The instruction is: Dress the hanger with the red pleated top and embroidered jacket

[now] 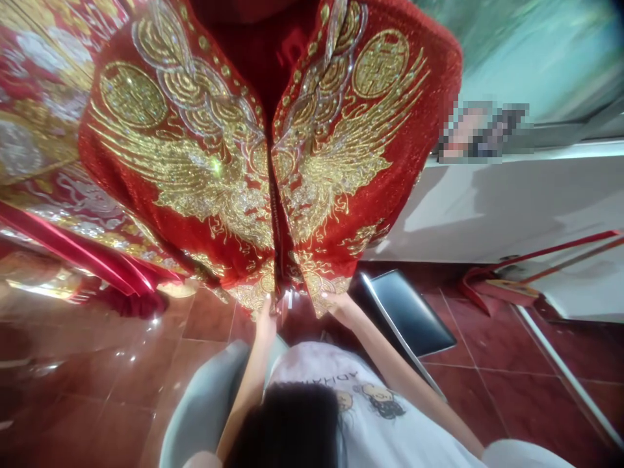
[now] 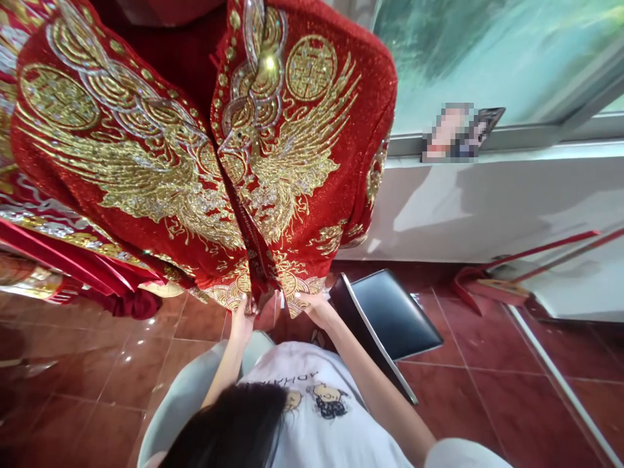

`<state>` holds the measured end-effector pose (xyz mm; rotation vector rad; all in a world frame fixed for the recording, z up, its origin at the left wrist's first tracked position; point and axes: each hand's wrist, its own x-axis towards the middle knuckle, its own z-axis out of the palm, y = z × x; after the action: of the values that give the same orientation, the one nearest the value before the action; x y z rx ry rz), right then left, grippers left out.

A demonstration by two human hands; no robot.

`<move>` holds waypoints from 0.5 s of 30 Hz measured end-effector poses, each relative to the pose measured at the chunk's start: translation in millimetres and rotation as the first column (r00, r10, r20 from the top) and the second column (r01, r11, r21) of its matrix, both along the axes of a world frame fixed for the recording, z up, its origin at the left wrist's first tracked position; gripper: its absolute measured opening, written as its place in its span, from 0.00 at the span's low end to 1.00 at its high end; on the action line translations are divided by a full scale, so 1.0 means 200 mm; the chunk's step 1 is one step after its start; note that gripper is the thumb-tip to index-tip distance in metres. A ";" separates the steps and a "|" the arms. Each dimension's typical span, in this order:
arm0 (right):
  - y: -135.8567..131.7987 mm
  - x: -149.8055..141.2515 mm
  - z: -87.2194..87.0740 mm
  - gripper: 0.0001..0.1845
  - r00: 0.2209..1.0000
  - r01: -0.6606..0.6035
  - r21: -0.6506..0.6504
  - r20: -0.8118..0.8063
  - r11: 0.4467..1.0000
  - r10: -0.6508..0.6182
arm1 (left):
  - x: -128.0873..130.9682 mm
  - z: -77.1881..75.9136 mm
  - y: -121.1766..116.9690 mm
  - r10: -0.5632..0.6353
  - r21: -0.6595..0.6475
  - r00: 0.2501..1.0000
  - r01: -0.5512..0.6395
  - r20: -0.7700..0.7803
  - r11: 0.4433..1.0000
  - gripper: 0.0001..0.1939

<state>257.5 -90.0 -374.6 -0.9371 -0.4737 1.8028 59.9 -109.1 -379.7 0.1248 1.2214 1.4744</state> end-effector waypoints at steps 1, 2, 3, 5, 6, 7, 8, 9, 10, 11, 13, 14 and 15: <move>-0.01 0.00 0.03 0.26 1.000 0.001 0.018 -0.001 1.000 -0.001 | 0.01 0.01 0.00 0.022 0.002 1.000 -0.022 -0.015 1.000 0.16; -0.02 -0.01 0.05 0.26 1.000 0.011 0.039 0.004 0.999 -0.011 | 0.03 0.01 0.00 0.047 0.006 0.998 -0.046 -0.031 0.999 0.16; -0.03 -0.02 0.06 0.26 0.999 0.031 0.058 0.014 0.998 -0.032 | 0.05 0.02 0.01 0.066 0.011 0.997 -0.066 -0.046 0.998 0.15; -0.04 -0.06 0.06 0.27 0.996 0.079 0.084 0.040 0.993 -0.083 | 0.08 0.04 0.02 0.086 0.022 0.994 -0.084 -0.073 0.996 0.13; -0.04 -0.09 0.06 0.27 0.993 0.106 0.093 0.051 0.990 -0.111 | 0.10 0.05 0.02 0.086 0.026 0.993 -0.084 -0.084 0.996 0.13; -0.05 -0.11 0.05 0.28 0.990 0.126 0.096 0.058 0.987 -0.132 | 0.11 0.05 0.03 0.083 0.029 0.992 -0.080 -0.093 0.996 0.13; -0.05 -0.13 0.04 0.29 0.987 0.141 0.095 0.065 0.985 -0.148 | 0.12 0.05 0.03 0.076 0.032 0.992 -0.073 -0.101 0.997 0.13; -0.05 -0.16 0.03 0.29 0.984 0.151 0.090 0.080 0.984 -0.159 | 0.12 0.05 0.03 0.065 0.032 0.992 -0.062 -0.109 0.998 0.13; -0.05 -0.17 0.02 0.30 0.978 0.165 0.084 0.117 0.983 -0.174 | 0.13 0.05 0.03 0.051 0.030 0.992 -0.048 -0.118 0.998 0.14; -0.05 -0.19 0.01 0.29 0.966 0.181 0.078 0.171 0.980 -0.192 | 0.13 0.05 0.03 0.034 0.026 0.991 -0.031 -0.128 0.999 0.14; -0.06 -0.21 0.01 0.26 0.931 0.218 0.075 0.283 0.973 -0.231 | 0.13 0.04 0.02 0.003 0.010 0.987 -0.001 -0.161 1.000 0.15; -0.06 -0.21 0.02 0.24 0.914 0.233 0.079 0.323 0.969 -0.246 | 0.14 0.04 0.01 -0.012 -0.001 0.983 0.012 -0.185 1.000 0.15; -0.06 -0.21 0.03 0.23 0.905 0.237 0.086 0.343 0.968 -0.252 | 0.14 0.04 0.01 -0.023 -0.011 0.977 0.021 -0.210 1.000 0.16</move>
<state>215.0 -101.1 -369.3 -1.2404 -0.5853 1.3965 87.9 -108.1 -371.8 0.2941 1.3910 1.4640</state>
